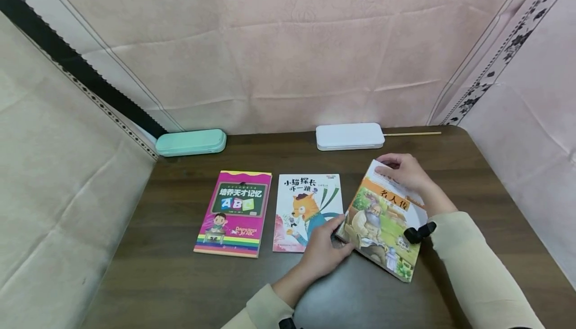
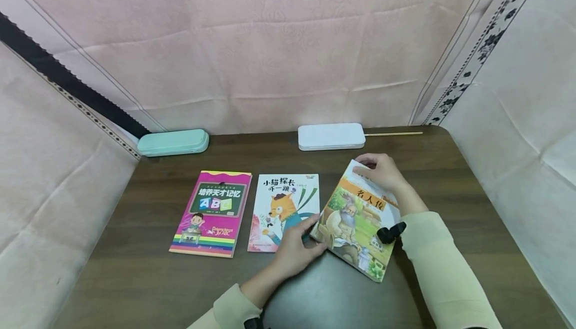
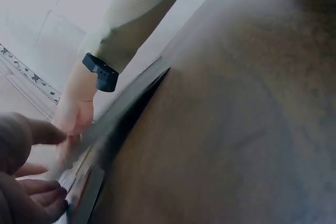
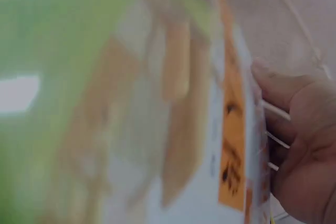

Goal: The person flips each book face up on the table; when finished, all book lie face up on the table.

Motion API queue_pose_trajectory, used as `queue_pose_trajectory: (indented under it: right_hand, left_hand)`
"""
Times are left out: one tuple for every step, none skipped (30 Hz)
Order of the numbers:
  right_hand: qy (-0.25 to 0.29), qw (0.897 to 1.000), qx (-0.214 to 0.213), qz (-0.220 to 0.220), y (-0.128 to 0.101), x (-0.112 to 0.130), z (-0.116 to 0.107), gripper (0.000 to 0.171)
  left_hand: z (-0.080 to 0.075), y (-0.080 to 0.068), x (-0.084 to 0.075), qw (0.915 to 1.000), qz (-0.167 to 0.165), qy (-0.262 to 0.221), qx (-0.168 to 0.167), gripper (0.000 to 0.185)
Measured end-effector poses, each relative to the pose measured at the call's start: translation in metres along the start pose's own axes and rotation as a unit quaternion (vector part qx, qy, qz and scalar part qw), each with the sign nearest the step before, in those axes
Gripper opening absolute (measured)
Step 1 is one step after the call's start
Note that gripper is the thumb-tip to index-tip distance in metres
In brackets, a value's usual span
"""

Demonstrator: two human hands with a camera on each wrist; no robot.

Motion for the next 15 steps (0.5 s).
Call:
queue_pose_trajectory:
  right_hand:
    - [-0.005, 1.0, 0.006, 0.002, 0.0, 0.0, 0.002, 0.048]
    - [-0.011, 1.0, 0.009, 0.007, 0.0, 0.0, 0.004, 0.048]
    - [-0.015, 1.0, 0.012, 0.009, -0.002, 0.0, 0.005, 0.048]
    - [-0.02, 1.0, 0.012, 0.012, -0.005, -0.001, 0.006, 0.048]
    - [-0.024, 0.999, 0.012, 0.018, -0.008, -0.002, 0.006, 0.047]
    - [-0.028, 0.999, 0.008, 0.022, -0.013, -0.003, 0.006, 0.048]
    - [-0.036, 0.999, 0.005, 0.027, -0.018, -0.005, 0.005, 0.049]
    - [-0.045, 0.998, 0.003, 0.033, -0.023, -0.008, 0.004, 0.05]
    - [-0.055, 0.998, 0.002, 0.039, -0.028, -0.011, 0.003, 0.053]
    - [-0.063, 0.997, 0.0, 0.045, -0.034, -0.015, 0.001, 0.056]
    - [-0.071, 0.996, -0.002, 0.052, -0.04, -0.019, 0.0, 0.059]
    - [-0.078, 0.995, -0.006, 0.058, -0.046, -0.024, -0.001, 0.063]
    - [-0.09, 0.994, -0.012, 0.063, -0.052, -0.028, -0.002, 0.065]
    - [-0.1, 0.993, -0.02, 0.067, -0.058, -0.032, -0.003, 0.068]
    - [-0.107, 0.991, -0.028, 0.071, -0.065, -0.035, -0.004, 0.07]
  left_hand:
    - [-0.001, 0.0, 0.0, 0.9997, 0.004, 0.023, -0.001, 0.052]
    - [-0.001, 0.001, -0.001, 0.9993, 0.007, 0.037, 0.003, 0.05]
    - [-0.002, 0.003, -0.002, 0.9989, 0.011, 0.045, 0.006, 0.048]
    - [-0.002, 0.004, -0.002, 0.9989, 0.014, 0.044, 0.012, 0.046]
    - [-0.002, 0.005, -0.003, 0.9989, 0.016, 0.041, 0.018, 0.045]
    - [-0.002, 0.006, -0.003, 0.9989, 0.015, 0.037, 0.023, 0.045]
    - [-0.002, 0.008, -0.003, 0.999, 0.012, 0.031, 0.028, 0.044]
    - [-0.003, 0.009, -0.003, 0.999, 0.008, 0.028, 0.034, 0.045]
    - [-0.003, 0.009, -0.003, 0.9989, 0.005, 0.027, 0.037, 0.045]
    - [-0.002, 0.01, -0.003, 0.9988, 0.002, 0.026, 0.041, 0.045]
    - [-0.002, 0.011, -0.003, 0.9987, -0.001, 0.027, 0.044, 0.045]
    - [-0.002, 0.012, -0.003, 0.9986, -0.003, 0.027, 0.046, 0.046]
    - [-0.002, 0.013, -0.003, 0.9985, -0.006, 0.027, 0.047, 0.046]
    - [-0.002, 0.014, -0.003, 0.9984, -0.008, 0.027, 0.048, 0.046]
    - [-0.002, 0.015, -0.003, 0.9984, -0.011, 0.028, 0.049, 0.046]
Point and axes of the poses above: each hand's wrist, its own y-axis towards the middle knuckle, its own z-axis out of the palm, x = y × z, the point moved 4 cm from there along y, towards the middle knuckle, and after that the axes turned 14 degrees about x, right-handed, at the moved point
